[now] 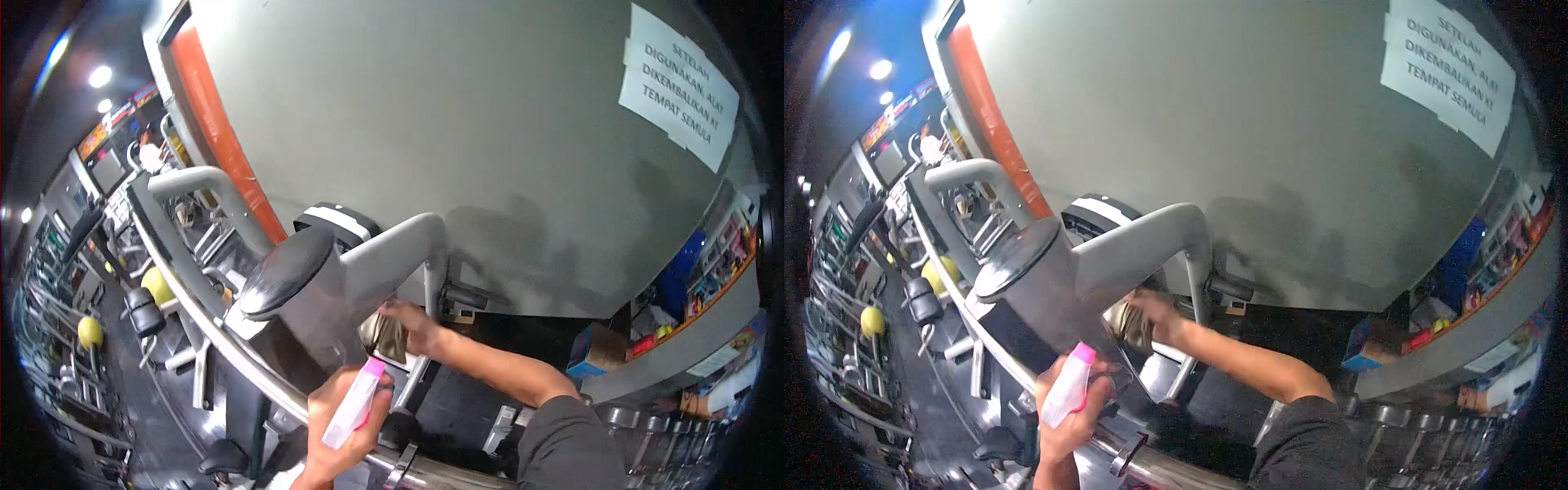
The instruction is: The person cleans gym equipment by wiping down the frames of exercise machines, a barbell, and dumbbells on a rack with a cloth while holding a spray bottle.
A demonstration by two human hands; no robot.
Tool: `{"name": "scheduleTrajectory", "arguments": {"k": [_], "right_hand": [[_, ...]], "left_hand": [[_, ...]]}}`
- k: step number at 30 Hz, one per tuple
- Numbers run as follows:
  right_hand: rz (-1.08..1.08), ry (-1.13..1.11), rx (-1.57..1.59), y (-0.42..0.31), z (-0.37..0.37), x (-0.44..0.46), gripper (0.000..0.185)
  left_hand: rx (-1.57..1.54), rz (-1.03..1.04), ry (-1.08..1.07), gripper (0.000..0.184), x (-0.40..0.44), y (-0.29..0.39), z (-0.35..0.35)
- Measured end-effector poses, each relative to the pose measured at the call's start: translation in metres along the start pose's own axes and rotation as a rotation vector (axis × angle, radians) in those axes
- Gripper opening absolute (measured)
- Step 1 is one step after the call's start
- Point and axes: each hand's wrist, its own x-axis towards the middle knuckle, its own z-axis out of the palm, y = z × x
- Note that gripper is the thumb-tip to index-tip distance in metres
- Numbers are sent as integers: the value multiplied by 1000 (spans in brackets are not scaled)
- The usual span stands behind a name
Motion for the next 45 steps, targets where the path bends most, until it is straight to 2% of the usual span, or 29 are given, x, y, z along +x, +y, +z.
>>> {"name": "scheduleTrajectory", "arguments": {"k": [1,4,6,7,9,10,11,13,14,15,16,18,21,25,27,29,31,33,35,36,39,41,43,45], "right_hand": [[29,82,-86,1,32,-24,16],[-61,4,-139,11,44,-52,17],[-323,7,-669,5,59,-75,27],[-319,4,-679,2,66,-85,27],[-307,65,-696,-2,73,-101,40],[-269,26,-738,-9,72,-105,47],[-268,32,-744,-13,73,-110,47],[-105,26,-800,-30,79,-123,48],[20,17,-608,-37,79,-134,48],[-54,3,-758,-39,76,-141,44],[-47,51,-772,-42,74,-146,42],[-27,158,-718,-50,85,-164,42],[-162,239,-715,-55,87,-187,47],[-435,339,-753,-56,115,-224,42],[-585,363,-660,-54,138,-242,41],[-767,408,-629,-47,167,-260,43],[-856,364,-504,-37,191,-277,46],[-946,371,-525,-21,217,-290,54],[-929,271,-555,3,239,-303,60],[-931,272,-543,19,239,-304,63],[-877,305,-425,80,237,-298,71],[-834,237,-197,125,237,-290,71],[-759,244,-86,170,226,-275,68],[-745,298,61,211,214,-252,56]], "left_hand": [[-45,9,18,14,0,-3,2],[-48,38,37,14,1,-3,0],[-48,78,51,14,2,-4,-2],[-39,111,55,15,2,-4,-1],[-60,114,64,15,1,-5,-2],[-92,160,52,15,1,-10,-2],[-124,206,36,16,1,-14,-2],[-146,260,34,16,2,-14,-1],[-218,248,49,16,3,-10,0],[-290,235,62,16,3,-7,1],[-345,240,113,8,4,-2,4],[-366,287,107,8,6,1,3],[-393,384,101,8,10,1,1],[-367,562,76,8,15,16,-15],[-528,470,33,10,8,24,-26],[-564,478,42,9,-4,33,-43],[-570,476,7,10,-21,36,-62],[-573,470,-17,10,-39,31,-85],[-291,588,-149,11,-59,22,-109],[-377,456,-173,12,-74,14,-112],[-332,248,-222,7,-113,-26,-119],[-386,93,-211,5,-141,-44,-120],[-393,-28,-198,5,-166,-68,-122],[-345,-25,-196,5,-185,-95,-126]]}}
